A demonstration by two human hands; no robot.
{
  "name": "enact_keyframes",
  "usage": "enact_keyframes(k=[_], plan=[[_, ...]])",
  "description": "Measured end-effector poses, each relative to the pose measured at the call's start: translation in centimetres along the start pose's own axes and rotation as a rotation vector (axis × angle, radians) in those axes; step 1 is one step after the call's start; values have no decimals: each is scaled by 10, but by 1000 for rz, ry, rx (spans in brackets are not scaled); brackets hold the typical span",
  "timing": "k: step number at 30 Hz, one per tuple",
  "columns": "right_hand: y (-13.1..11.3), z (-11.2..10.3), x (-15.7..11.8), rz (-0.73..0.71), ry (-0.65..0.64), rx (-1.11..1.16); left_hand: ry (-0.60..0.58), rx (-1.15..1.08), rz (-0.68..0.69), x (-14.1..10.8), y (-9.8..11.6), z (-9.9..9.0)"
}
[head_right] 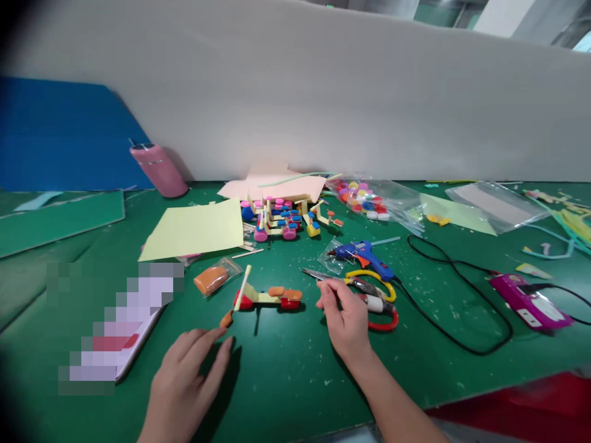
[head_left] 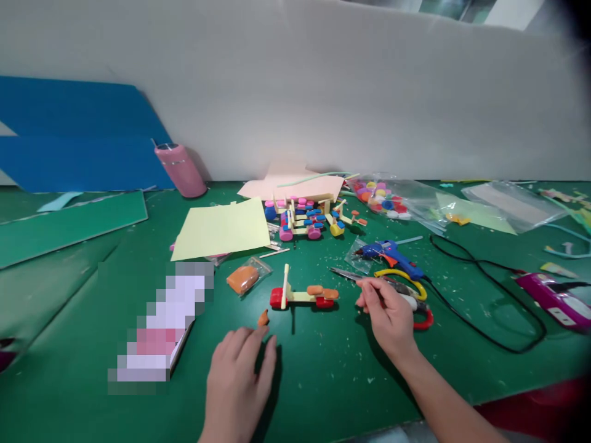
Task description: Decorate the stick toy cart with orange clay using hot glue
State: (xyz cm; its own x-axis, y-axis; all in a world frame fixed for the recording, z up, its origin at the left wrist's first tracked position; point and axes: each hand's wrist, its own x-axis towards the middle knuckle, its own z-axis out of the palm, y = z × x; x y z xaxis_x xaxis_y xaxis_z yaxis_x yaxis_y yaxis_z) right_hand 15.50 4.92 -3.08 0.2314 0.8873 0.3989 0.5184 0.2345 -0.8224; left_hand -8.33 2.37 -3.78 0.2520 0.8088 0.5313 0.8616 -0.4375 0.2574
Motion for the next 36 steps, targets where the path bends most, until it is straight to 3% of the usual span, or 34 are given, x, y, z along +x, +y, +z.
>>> enact_keyframes(k=[3,7,11,14,17,20,24,30,34,36], plan=[[4,4,-3,-5,4,4,-100,162,-42,2,-14,-1],[10,6,-6,-20,16,-6,-247,249,-92,14,-16,3],[14,4,-7,-37,33,-24,-243,207,-115,20,-12,2],[6,1,-11,-55,38,-29,-170,-158,-289,18,-1,-6],[-13,-1,-22,-139,-60,9,-302,-800,-581,17,24,-16],[-34,1,-35,-314,-295,83,-468,-1288,-906,19,53,-18],[-45,6,-45,-383,-293,118,-534,-1786,-1145,20,75,-10],[-40,1,-45,-424,-247,8,-518,-2133,-1296,17,79,-5],[-42,-6,-40,-528,-211,-84,-501,-2195,-1323,22,82,-5],[-45,-5,-39,-560,-231,-139,-419,-2187,-1390,28,85,-5]])
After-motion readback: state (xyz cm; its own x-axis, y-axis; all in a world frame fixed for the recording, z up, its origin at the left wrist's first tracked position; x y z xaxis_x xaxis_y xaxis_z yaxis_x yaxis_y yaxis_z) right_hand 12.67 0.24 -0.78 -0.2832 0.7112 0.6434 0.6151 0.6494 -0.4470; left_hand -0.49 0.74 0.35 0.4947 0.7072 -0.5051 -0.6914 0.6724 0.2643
